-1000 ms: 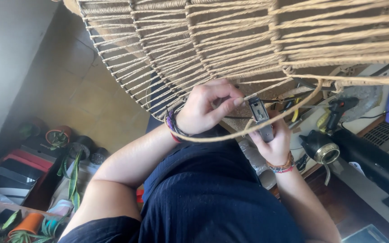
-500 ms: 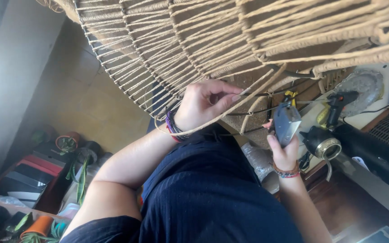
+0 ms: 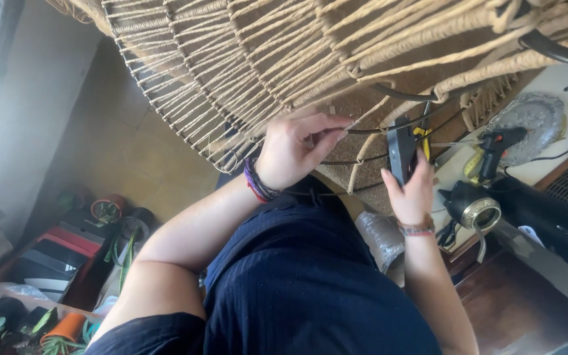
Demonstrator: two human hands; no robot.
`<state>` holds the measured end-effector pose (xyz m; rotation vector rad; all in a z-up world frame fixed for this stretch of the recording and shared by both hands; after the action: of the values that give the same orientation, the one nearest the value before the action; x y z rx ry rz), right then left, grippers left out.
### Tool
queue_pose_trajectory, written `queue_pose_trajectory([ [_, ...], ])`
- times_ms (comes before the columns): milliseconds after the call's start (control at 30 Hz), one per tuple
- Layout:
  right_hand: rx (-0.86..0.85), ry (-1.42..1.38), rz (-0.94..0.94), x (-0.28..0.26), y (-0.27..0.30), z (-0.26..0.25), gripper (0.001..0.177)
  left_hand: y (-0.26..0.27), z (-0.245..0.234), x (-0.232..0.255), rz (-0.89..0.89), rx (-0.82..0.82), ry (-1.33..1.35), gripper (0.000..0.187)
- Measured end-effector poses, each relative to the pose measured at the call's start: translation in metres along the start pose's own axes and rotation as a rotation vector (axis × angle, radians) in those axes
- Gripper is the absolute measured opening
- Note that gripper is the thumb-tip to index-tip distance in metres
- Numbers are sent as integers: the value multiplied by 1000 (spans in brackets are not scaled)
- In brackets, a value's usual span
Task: The person is weaving rope around a metal frame to construct a wicker furniture piece, using a hot glue gun to secure the rope and scissors to cut it.
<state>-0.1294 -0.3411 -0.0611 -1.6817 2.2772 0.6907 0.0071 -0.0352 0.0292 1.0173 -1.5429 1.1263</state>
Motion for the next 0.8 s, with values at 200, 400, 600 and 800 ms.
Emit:
queue_pose_trajectory([
  [200,175,442,-58,-20,-73,24,93,8,6,-3,-72,19,-19,7],
  [400,78,621,-28,-36,-128,63,98,10,2,8,-29,-28,-162,7],
  [600,85,290,-252,-43,-117,48,76,10,4,-5,-73,1,-196,9],
  [800,461,153,-157,44,-43,23,29,6,3,-3,-11,0,-222,10],
])
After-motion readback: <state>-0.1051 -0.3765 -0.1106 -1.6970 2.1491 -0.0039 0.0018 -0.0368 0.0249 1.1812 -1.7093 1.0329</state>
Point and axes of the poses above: each hand's wrist, its own y-axis away from the middle knuckle, its own z-axis out of the palm, x = y × z, the point moved 1 cm from there along -y, towards the middle knuckle, and after that the axes turned 4 degrees about z, right-handed, at the moved point
